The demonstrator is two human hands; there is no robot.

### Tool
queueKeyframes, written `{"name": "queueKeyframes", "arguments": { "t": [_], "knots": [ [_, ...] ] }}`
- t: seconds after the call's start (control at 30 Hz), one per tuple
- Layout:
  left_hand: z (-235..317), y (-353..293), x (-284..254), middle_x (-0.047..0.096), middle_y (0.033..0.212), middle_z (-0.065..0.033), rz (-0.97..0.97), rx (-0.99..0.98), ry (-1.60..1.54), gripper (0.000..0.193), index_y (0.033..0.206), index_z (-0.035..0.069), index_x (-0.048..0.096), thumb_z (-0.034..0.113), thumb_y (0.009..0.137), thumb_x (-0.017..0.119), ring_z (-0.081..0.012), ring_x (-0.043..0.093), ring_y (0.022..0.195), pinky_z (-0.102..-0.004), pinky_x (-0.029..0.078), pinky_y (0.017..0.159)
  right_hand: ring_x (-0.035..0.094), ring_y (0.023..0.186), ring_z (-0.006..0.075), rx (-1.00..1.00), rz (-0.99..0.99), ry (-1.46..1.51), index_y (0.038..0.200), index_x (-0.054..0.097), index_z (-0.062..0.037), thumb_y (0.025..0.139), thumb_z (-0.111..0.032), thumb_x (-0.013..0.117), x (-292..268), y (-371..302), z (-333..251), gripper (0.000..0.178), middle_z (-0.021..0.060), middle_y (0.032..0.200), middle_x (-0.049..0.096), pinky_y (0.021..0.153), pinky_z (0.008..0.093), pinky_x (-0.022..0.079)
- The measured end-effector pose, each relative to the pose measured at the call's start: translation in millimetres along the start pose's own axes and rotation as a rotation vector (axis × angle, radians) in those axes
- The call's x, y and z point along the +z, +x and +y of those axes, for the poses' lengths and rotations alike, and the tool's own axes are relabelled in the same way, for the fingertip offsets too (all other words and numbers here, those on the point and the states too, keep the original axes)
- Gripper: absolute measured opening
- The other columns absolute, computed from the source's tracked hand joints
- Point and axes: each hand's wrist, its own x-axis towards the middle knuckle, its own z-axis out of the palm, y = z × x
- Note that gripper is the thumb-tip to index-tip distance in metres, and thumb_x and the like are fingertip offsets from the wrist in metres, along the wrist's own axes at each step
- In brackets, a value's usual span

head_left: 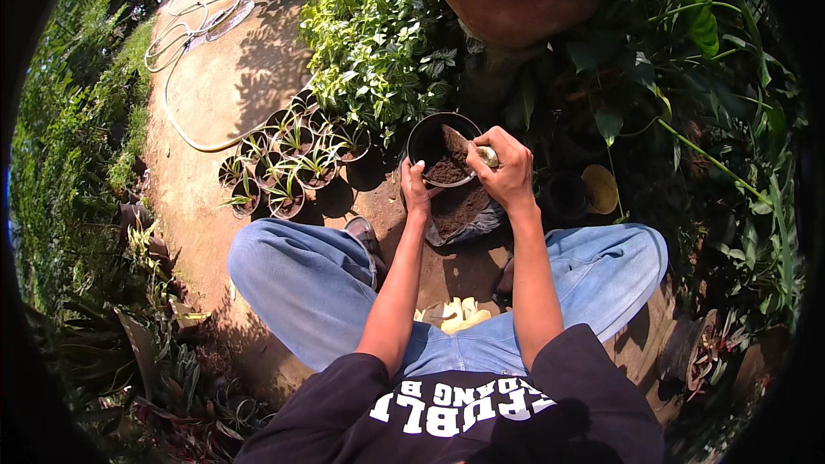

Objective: The person sits on the ground and uses a hand trowel to scoop soil into a small black pot. They then place a small plant into the pot and add more soil around it. The person repeats this process with multiple small plants and pots.

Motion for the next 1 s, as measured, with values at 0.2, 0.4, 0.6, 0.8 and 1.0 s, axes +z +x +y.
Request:
{"name": "queueKeyframes", "arguments": {
  "t": [0.2, 0.4, 0.6, 0.8, 1.0],
  "knots": [
    [-15, 10, -15, 0.051, 0.127, -0.0135, -0.089, 0.038, -0.056, 0.074, 0.140, 0.012, 0.040, 0.051, 0.080, 0.057, -0.0296, 0.057, 0.111, -0.0469, 0.055, 0.080, 0.063, 0.068, 0.0322, 0.055, -0.115, -0.018, 0.078, 0.058, -0.0047, 0.079, -0.015, 0.069, 14, -11, 7, 0.016, 0.0107, 0.074, 0.061, 0.059, 0.0400, 0.049],
    [-10, -7, -4, 0.049, 0.123, -0.0044, -0.081, 0.081, -0.084, 0.061, 0.133, 0.016, 0.046, 0.047, 0.082, 0.055, -0.0214, 0.053, 0.110, -0.0392, 0.053, 0.077, 0.063, 0.063, 0.0318, 0.008, -0.012, 0.033, 0.076, 0.058, -0.0037, 0.078, -0.012, 0.069, 11, -10, 6, 0.014, 0.0111, 0.072, 0.062, 0.055, 0.0387, 0.049],
    [-21, -9, -9, 0.052, 0.123, -0.0089, -0.046, 0.079, -0.084, 0.066, 0.138, 0.012, 0.043, 0.043, 0.081, 0.056, -0.0229, 0.055, 0.108, -0.0389, 0.052, 0.079, 0.061, 0.057, 0.0315, 0.007, -0.028, 0.009, 0.071, 0.057, -0.0043, 0.077, -0.011, 0.069, 12, -13, 7, 0.015, 0.0109, 0.066, 0.060, 0.051, 0.0383, 0.047],
    [-26, -2, -5, 0.052, 0.122, -0.0085, -0.109, 0.146, -0.110, 0.062, 0.135, 0.009, 0.045, 0.040, 0.083, 0.055, -0.0218, 0.054, 0.108, -0.0355, 0.052, 0.082, 0.061, 0.055, 0.0290, -0.055, 0.028, 0.004, 0.067, 0.053, -0.0047, 0.072, -0.008, 0.068, 30, -21, 14, 0.016, 0.0097, 0.063, 0.060, 0.049, 0.0373, 0.047],
    [-20, -7, -3, 0.053, 0.119, -0.0071, -0.074, 0.116, -0.112, 0.060, 0.134, 0.009, 0.046, 0.040, 0.083, 0.055, -0.0203, 0.055, 0.105, -0.0345, 0.052, 0.080, 0.061, 0.054, 0.0288, -0.109, 0.114, 0.037, 0.064, 0.053, -0.0053, 0.071, -0.010, 0.068, 22, -20, 3, 0.017, 0.0096, 0.062, 0.060, 0.049, 0.0369, 0.047]
  ]
}}
